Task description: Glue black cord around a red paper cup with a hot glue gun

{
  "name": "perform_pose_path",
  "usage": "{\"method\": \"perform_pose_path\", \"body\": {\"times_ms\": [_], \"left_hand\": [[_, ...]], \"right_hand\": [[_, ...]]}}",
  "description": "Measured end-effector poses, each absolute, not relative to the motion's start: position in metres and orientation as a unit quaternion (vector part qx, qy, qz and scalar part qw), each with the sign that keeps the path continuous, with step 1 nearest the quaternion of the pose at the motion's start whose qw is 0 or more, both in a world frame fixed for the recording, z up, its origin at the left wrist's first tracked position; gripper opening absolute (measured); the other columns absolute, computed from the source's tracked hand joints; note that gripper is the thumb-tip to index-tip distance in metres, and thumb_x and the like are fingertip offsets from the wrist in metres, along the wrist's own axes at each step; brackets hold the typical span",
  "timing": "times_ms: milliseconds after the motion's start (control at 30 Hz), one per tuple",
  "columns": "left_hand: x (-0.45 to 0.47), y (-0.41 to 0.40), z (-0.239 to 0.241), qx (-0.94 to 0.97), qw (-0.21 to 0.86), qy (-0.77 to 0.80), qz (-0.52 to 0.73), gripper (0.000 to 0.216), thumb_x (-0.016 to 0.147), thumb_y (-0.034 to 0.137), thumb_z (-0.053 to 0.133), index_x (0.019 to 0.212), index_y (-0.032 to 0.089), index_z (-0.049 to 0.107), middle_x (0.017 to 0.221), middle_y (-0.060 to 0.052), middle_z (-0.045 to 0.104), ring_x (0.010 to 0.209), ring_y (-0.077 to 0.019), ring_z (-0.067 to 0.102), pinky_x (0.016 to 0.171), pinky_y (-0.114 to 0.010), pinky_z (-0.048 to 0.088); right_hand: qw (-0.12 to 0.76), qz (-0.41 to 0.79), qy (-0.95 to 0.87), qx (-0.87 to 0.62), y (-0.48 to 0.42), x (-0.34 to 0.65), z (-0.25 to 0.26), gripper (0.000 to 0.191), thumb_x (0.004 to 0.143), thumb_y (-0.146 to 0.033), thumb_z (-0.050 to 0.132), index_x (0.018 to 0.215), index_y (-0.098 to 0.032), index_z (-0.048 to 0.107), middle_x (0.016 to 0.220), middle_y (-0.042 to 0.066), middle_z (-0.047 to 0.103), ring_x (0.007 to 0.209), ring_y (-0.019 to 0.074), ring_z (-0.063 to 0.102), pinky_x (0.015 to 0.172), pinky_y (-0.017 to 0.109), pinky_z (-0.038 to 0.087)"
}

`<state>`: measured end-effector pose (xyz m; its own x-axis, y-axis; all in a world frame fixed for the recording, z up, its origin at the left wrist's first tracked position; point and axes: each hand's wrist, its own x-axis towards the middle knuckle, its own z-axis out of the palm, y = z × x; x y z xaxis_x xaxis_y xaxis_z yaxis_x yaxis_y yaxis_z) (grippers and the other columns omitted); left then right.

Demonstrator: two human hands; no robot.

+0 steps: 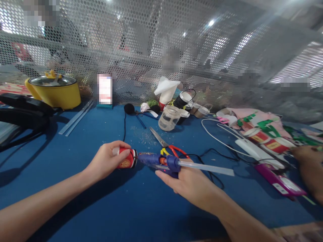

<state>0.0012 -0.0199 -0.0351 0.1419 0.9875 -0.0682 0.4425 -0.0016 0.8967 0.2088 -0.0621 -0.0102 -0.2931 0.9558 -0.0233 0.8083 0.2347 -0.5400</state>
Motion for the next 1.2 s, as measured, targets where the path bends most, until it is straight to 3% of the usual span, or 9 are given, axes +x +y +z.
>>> {"method": "perform_pose_path", "body": {"times_ms": [567, 733, 900, 1200], "left_hand": [[0.0007, -0.0183, -0.0371, 0.632, 0.417, 0.571, 0.317, 0.032, 0.068, 0.041, 0.053, 0.084, 0.014, 0.062, 0.063, -0.002, 0.060, 0.052, -0.0134, 0.050, 0.047, -0.022, 0.036], [0.0005, -0.0189, -0.0372, 0.632, 0.416, 0.572, 0.317, 0.034, 0.068, 0.042, 0.053, 0.084, 0.014, 0.062, 0.062, -0.002, 0.060, 0.052, -0.0134, 0.050, 0.048, -0.022, 0.036], [0.0002, -0.0188, -0.0381, 0.631, 0.417, 0.570, 0.321, 0.034, 0.067, 0.042, 0.053, 0.085, 0.014, 0.062, 0.062, -0.002, 0.060, 0.052, -0.0130, 0.049, 0.047, -0.022, 0.036], [0.0016, -0.0191, -0.0374, 0.629, 0.411, 0.572, 0.329, 0.033, 0.065, 0.041, 0.055, 0.082, 0.014, 0.063, 0.061, -0.002, 0.061, 0.051, -0.0133, 0.050, 0.046, -0.022, 0.036]], "right_hand": [[0.147, 0.200, -0.779, -0.576, -0.0647, 0.2084, -0.0090, 0.022, 0.076, -0.033, 0.047, 0.062, -0.019, 0.056, 0.041, -0.003, 0.046, 0.046, 0.0134, 0.051, 0.047, 0.023, 0.037], [0.148, 0.170, -0.787, -0.574, -0.0657, 0.2085, -0.0081, 0.020, 0.075, -0.032, 0.049, 0.063, -0.019, 0.057, 0.049, -0.001, 0.051, 0.050, 0.0140, 0.051, 0.049, 0.023, 0.038], [0.131, 0.193, -0.778, -0.583, -0.0654, 0.2078, -0.0071, 0.023, 0.076, -0.032, 0.048, 0.060, -0.019, 0.056, 0.041, -0.003, 0.044, 0.041, 0.0119, 0.045, 0.045, 0.023, 0.035], [0.140, 0.190, -0.788, -0.568, -0.0665, 0.2090, -0.0069, 0.021, 0.076, -0.033, 0.047, 0.066, -0.018, 0.057, 0.056, 0.001, 0.054, 0.051, 0.0128, 0.049, 0.053, 0.023, 0.039]]}}
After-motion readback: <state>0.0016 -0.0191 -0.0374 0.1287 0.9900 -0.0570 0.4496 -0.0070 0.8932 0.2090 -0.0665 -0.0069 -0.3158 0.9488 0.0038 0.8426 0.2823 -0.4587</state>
